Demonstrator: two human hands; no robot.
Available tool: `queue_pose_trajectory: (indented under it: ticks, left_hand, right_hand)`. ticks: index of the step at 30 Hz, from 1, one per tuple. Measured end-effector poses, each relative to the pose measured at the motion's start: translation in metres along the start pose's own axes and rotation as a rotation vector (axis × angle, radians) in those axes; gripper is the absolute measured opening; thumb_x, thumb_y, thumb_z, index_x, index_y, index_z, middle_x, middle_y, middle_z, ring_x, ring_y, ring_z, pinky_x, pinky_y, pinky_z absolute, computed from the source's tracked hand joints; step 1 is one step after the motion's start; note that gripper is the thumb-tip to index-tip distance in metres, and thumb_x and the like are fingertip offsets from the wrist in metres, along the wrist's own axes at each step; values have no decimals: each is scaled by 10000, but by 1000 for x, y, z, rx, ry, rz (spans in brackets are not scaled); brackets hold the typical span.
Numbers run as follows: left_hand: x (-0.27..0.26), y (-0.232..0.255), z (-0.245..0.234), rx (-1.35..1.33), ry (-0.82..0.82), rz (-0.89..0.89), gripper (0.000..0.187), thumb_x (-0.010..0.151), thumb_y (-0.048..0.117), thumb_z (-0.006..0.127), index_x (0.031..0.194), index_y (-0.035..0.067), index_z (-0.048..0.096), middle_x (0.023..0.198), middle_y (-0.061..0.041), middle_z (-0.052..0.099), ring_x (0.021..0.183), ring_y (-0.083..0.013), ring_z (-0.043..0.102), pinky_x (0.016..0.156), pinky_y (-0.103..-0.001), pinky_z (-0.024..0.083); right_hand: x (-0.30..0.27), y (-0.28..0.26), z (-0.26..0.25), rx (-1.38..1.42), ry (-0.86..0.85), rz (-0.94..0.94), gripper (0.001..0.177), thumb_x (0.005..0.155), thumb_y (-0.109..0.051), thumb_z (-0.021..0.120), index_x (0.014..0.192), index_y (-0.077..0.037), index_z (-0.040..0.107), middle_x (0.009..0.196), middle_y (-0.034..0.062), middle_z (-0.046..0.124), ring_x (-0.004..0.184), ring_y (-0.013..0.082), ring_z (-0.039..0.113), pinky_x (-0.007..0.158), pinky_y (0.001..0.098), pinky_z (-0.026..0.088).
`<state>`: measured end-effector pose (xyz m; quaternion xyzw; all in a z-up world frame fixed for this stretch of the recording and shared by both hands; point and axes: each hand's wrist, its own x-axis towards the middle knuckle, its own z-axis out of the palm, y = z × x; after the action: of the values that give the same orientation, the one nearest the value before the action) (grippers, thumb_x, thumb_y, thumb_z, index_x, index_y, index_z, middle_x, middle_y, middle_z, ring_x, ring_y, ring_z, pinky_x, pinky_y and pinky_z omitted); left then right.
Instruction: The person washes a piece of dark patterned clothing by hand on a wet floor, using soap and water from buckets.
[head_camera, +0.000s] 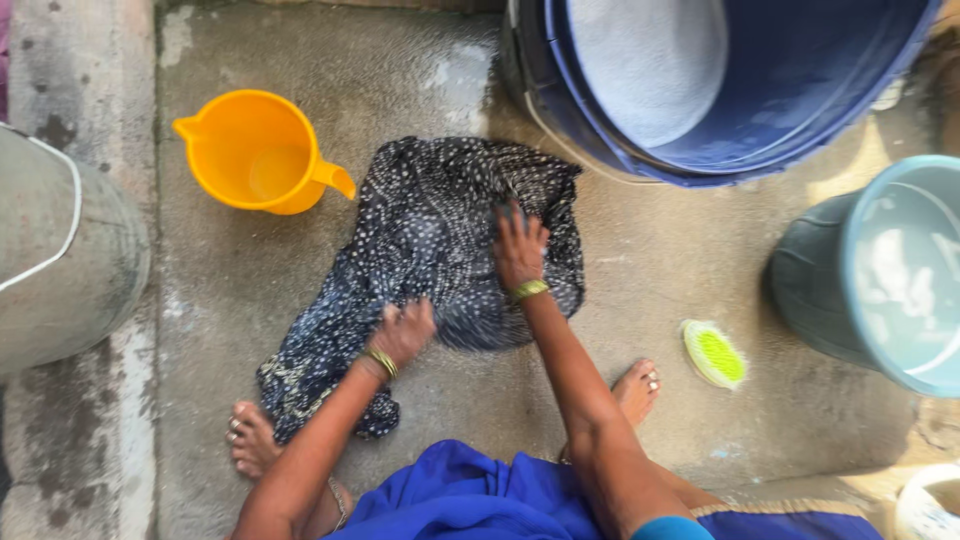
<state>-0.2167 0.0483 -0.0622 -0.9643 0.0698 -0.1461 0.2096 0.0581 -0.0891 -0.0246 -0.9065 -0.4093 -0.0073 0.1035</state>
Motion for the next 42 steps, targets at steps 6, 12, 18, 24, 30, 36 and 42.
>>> queue_pose_trajectory:
  ticks: [6, 12, 18, 24, 30, 36, 42]
  left_hand:
    - [61, -91, -26, -341, -267, -628, 495, 884, 412, 617, 1321, 215, 491, 1560, -287, 234, 1375, -554, 331, 1019, -728, 370]
    - [61, -71, -38, -583, -588, -642, 545, 962, 254, 606, 1470, 272, 408, 1448, -270, 343, 1209, -437, 499, 927, -532, 501]
    - [-7, -33, -55, -623, -621, -89, 683, 758, 44, 626, 1385, 238, 436, 1248, -160, 441, 1135, -340, 545, 857, -485, 524]
    - [-47, -4, -94, -827, -654, 111, 580, 836, 167, 653, 1384, 246, 479, 1291, -100, 474, 1137, -317, 584, 857, -455, 537]
    - [21, -58, -53, -821, -409, -79, 226, 1026, 351, 553, 1201, 247, 651, 1199, -107, 665, 1067, -307, 620, 886, -454, 527]
    - [126, -100, 42, -872, -116, -635, 442, 912, 382, 705, 1220, 68, 657, 1191, -165, 568, 1109, -398, 501, 965, -499, 474]
    - [206, -41, 76, -865, -189, -734, 564, 853, 445, 775, 1246, 71, 623, 1375, -167, 417, 1202, -452, 459, 921, -532, 440]
  right_hand:
    - [-52, 105, -27, -70, 188, 342, 657, 789, -196, 685, 1419, -173, 499, 1500, 144, 422, 1295, 427, 441, 1044, 603, 370]
    - [-53, 112, -2, -95, 209, 534, 618, 863, -113, 647, 1457, -174, 489, 1387, 238, 449, 1263, 442, 462, 933, 611, 442]
    - [-79, 130, -29, -113, 49, 414, 698, 854, 9, 579, 1504, -211, 454, 1284, 252, 459, 1190, 446, 492, 907, 561, 489]
    - [-139, 139, -47, -124, -1, 600, 590, 851, -33, 595, 1412, -173, 475, 1227, 254, 467, 1139, 465, 512, 839, 570, 503]
    - [-103, 130, -64, -55, 15, 628, 457, 865, -38, 615, 1290, -185, 533, 1126, 253, 507, 1065, 467, 544, 809, 556, 511]
    - [-30, 81, -43, 382, 241, 184, 665, 850, 184, 564, 1407, -178, 549, 1355, 174, 542, 1201, 356, 576, 949, 431, 606]
    - [-6, 36, -27, 139, 212, 74, 671, 747, 93, 608, 1381, -115, 538, 1410, 141, 528, 1233, 353, 511, 956, 565, 465]
